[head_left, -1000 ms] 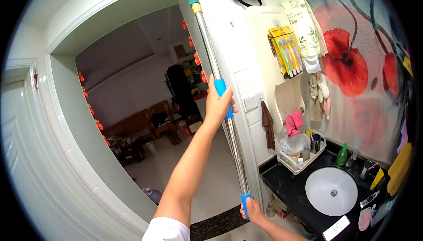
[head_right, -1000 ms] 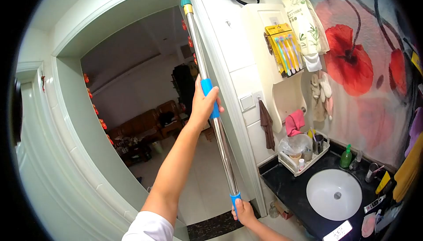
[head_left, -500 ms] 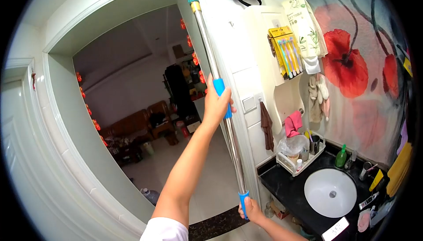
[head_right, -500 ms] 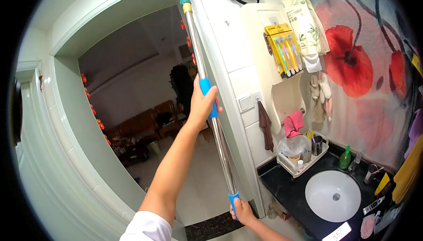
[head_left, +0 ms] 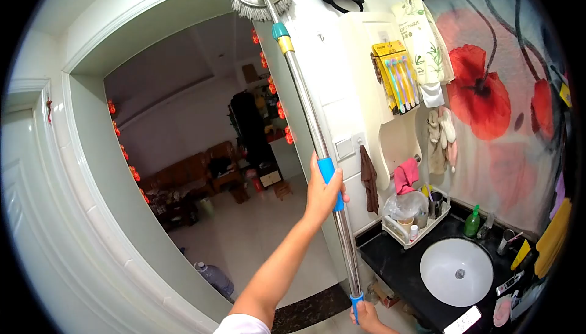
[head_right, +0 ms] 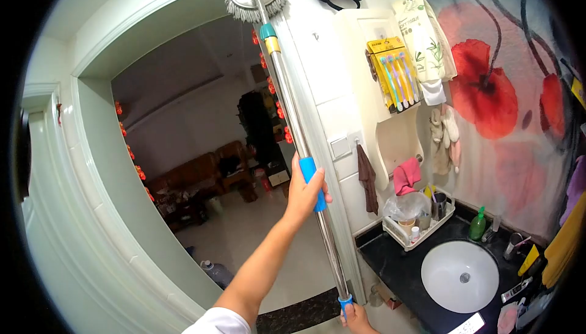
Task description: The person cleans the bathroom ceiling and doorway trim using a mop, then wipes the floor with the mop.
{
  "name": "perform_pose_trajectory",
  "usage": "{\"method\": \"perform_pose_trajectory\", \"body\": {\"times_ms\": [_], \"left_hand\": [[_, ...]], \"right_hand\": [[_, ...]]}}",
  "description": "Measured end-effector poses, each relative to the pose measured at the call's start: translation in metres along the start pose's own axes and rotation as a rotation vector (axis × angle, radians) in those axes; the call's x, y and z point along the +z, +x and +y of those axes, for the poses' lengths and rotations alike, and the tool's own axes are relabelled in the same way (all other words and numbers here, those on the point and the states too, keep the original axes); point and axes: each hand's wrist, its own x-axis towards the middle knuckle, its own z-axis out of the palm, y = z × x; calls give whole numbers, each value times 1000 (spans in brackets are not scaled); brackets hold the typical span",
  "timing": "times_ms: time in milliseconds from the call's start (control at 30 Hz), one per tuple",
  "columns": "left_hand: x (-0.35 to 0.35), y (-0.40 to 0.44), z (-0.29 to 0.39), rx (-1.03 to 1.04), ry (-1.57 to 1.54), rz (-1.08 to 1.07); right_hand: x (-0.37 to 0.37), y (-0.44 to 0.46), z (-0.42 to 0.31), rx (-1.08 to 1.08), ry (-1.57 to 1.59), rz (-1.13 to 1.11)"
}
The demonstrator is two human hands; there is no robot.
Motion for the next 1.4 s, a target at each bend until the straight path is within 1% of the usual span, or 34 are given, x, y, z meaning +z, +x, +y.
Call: {"method": "perform_pose_trajectory", "body": {"times_ms": [67,100,167,200,233,300,433,467,500,600,667,700,767,833,933,1000,1033,1100,1133,1167,1200,1300,1333,1400], "left_hand": [[2,2,3,0,-9,5],[4,4,5,-2,-18,14],[-1,15,10,-12,-43,-1],[-4,24,7,20,-48,-7],[-6,32,10,49,-55,-13],[-9,51,21,43,-8,18],[-12,85,48,125,20,52],[-14,91,51,140,74,85],[-15,94,54,149,103,115],[-20,85,51,127,108,110],[-25,81,44,200,124,122],[-26,83,48,199,124,118],[-33,86,59,163,128,81],[-42,90,66,200,104,78],[-50,83,73,187,108,17],[-45,69,75,137,98,114],[-45,68,66,195,42,146],[-47,60,59,206,-26,173],[-47,58,60,194,-28,208],[-46,56,63,178,-30,244],[-47,58,66,155,-2,230],[-45,64,76,181,16,168],[-47,67,71,180,21,160],[-43,70,67,180,41,126]], "right_hand": [[4,-5,-2,-59,0,106],[5,-8,-13,-57,-2,107],[5,-4,-48,-60,-91,43],[6,2,-56,-64,-91,42],[8,9,-61,-60,-80,47],[8,23,-76,-59,-68,57],[8,52,-112,-72,-34,-52],[10,55,-115,-70,-3,-89],[11,55,-115,-68,-2,-89],[17,54,-110,-41,44,-136],[20,50,-101,-13,84,-190],[21,54,-101,-13,86,-188],[25,60,-102,10,137,-248],[39,58,-116,24,151,-276],[48,52,-119,18,165,-311],[45,47,-118,13,161,-330],[41,46,-115,10,170,-322],[28,41,-110,8,81,-293],[22,44,-113,-1,89,-283],[16,46,-116,-32,10,-217],[15,42,-118,-48,-69,-154],[22,40,-126,-49,-9,-147],[25,41,-120,-76,16,-190],[34,39,-119,-74,15,-180]]}}
